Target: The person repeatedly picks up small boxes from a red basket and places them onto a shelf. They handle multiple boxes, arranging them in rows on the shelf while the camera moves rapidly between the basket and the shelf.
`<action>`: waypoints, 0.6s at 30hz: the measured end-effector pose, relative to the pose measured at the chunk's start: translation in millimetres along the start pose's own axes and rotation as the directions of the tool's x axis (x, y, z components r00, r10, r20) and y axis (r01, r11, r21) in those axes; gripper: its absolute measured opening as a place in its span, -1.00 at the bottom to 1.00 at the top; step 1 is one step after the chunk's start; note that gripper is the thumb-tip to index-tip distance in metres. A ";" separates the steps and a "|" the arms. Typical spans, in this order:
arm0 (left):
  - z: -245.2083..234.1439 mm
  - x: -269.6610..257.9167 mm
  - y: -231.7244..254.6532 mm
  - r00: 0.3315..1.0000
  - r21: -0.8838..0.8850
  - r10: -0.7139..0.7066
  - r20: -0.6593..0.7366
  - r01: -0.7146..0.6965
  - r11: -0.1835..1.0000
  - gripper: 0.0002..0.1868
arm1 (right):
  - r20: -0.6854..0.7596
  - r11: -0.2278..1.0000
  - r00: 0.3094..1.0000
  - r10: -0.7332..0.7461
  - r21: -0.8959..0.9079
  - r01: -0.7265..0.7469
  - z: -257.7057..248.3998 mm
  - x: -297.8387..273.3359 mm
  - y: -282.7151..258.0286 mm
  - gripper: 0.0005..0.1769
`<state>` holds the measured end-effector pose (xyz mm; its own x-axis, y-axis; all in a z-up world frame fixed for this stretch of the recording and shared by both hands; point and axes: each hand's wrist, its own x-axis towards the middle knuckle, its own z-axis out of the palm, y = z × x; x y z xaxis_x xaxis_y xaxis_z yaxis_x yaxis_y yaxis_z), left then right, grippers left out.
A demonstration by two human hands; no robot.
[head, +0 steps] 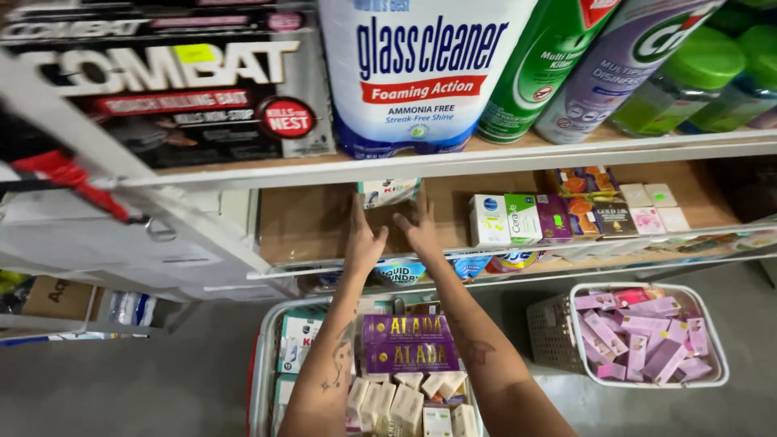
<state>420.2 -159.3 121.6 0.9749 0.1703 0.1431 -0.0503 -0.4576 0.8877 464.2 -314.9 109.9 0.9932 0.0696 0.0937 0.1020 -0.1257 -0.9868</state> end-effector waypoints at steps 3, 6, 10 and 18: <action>3.7 7.1 -4.8 0.999 0.013 0.035 -0.034 -0.035 0.999 0.16 | 0.021 0.993 0.995 0.095 0.072 -0.096 3.8 4.7 14.5 0.14; -1.4 13.8 11.0 0.999 0.000 -0.050 -0.018 0.050 0.999 0.17 | 0.023 0.994 0.998 0.065 0.091 -0.067 6.2 8.8 19.3 0.11; 2.7 16.1 4.7 0.999 -0.024 -0.042 -0.003 0.042 0.999 0.17 | -0.041 1.000 0.999 0.012 -0.006 -0.012 8.0 8.8 15.2 0.07; -2.3 17.0 9.7 0.991 -0.004 -0.116 0.062 0.116 0.993 0.08 | -0.035 0.992 0.999 -0.002 -0.123 -0.003 8.0 9.1 10.5 0.01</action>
<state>435.8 -158.8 133.6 0.9857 0.1678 0.0122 0.0623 -0.4314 0.9000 473.8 -307.6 99.3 0.9944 0.0351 0.1000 0.1056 -0.2466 -0.9633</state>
